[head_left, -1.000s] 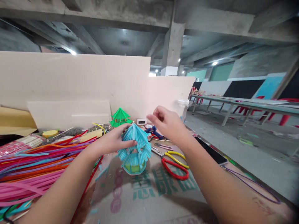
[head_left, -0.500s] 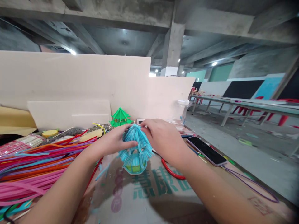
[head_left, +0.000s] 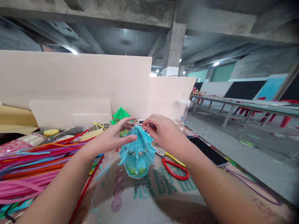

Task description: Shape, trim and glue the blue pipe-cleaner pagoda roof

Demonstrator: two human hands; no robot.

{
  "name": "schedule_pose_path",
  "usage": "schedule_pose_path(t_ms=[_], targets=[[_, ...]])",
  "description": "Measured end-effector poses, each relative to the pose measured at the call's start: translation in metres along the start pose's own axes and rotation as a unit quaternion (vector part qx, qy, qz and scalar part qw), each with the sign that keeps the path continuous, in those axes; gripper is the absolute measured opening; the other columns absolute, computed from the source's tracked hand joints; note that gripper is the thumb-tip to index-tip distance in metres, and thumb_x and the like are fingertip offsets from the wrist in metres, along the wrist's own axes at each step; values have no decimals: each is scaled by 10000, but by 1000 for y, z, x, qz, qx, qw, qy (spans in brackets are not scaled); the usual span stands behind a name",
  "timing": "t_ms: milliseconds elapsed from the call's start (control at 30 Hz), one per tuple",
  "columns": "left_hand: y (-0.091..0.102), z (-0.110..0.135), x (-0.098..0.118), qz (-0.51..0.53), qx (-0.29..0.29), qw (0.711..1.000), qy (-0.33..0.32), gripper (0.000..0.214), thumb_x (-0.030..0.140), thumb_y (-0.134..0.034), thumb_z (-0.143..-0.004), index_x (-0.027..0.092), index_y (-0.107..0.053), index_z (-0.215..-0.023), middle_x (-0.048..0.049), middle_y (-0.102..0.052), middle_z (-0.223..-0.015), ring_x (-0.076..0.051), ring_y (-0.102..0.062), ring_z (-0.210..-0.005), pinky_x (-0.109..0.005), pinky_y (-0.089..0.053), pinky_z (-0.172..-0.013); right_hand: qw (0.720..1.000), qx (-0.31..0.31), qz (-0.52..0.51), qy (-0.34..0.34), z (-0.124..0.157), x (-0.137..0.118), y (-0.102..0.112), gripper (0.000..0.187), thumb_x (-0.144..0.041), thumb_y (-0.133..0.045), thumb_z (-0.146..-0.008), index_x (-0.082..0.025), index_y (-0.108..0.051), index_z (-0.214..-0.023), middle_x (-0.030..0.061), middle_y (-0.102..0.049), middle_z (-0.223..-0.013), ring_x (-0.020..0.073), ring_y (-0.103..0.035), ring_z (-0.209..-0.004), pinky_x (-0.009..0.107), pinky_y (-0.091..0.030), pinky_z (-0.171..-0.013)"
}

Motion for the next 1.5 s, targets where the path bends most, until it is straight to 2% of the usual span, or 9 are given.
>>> schedule_pose_path(t_ms=[133,233,400,600,767,867,1033,1200,1500], targets=[[11,-2,12,-70,154,985,11,342,459,-528,-889,187,-639,-1066,-71,-673,-1054,-229,-627,-972,-360,-487,-842,1000,-2,2,3,1,-3,1,111,-198,-541,-909,-171,-640,-867,19,-650,-865,136,-564,-809,250,-395,-706],[7,-5,11,-61,151,986,24,323,454,-538,-881,181,-658,-1004,-64,-687,-991,-218,-638,-925,-356,-490,-831,1000,-1,0,3,1,-1,1,121,-200,-534,-913,-169,-640,-863,19,-647,-863,135,-567,-817,249,-399,-712],[-8,-10,0,17,139,990,25,521,474,-659,-788,187,-510,-1197,-74,-645,-1074,-210,-634,-951,-347,-514,-825,1000,2,18,-1,-1,4,2,83,-170,-576,-881,-173,-658,-890,15,-647,-862,139,-572,-821,254,-395,-725],[-29,-10,7,-68,205,976,21,489,415,-646,-803,223,-460,-1212,-50,-628,-1006,-215,-628,-918,-356,-498,-804,999,5,32,1,1,4,4,80,-164,-583,-875,-166,-663,-881,11,-640,-845,133,-566,-804,249,-380,-703],[-41,-9,12,-107,233,967,3,534,369,-649,-792,230,-413,-1251,-66,-582,-1099,-230,-608,-979,-365,-487,-832,999,8,36,2,2,2,6,78,-160,-589,-869,-169,-666,-861,6,-644,-830,126,-564,-792,246,-371,-697],[-41,-10,9,-75,219,973,-15,540,305,-623,-814,218,-375,-1286,-74,-567,-1107,-214,-599,-995,-355,-478,-863,999,8,36,-5,1,4,6,79,-150,-592,-863,-173,-667,-867,8,-655,-843,125,-567,-787,245,-370,-694],[-31,-15,-1,51,135,988,-55,602,276,-636,-825,208,-326,-1337,-72,-600,-1080,-202,-582,-1031,-345,-462,-892,999,10,33,-6,0,7,6,80,-190,-587,-877,-177,-666,-873,17,-664,-868,133,-571,-798,252,-374,-699],[-19,-15,-11,152,89,984,-33,615,263,-625,-841,199,-312,-1366,-100,-603,-1129,-204,-578,-1052,-357,-446,-912,1000,-8,7,-1,1,2,5,80,-198,-585,-881,-176,-661,-863,6,-653,-841,123,-564,-771,242,-378,-669],[-19,-15,-9,151,82,983,-70,382,260,-591,-867,215,-405,-1198,-75,-627,-1057,-192,-610,-1019,-346,-473,-880,1000,-16,-2,0,1,1,3,91,-201,-584,-879,-168,-668,-874,9,-651,-830,121,-556,-757,241,-380,-670]])
Point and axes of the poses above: each hand's wrist, its own z-axis away from the middle knuckle, its own y-axis out of the back of the hand, x = y × z, the point moved 4 cm from there along -z, towards the middle knuckle
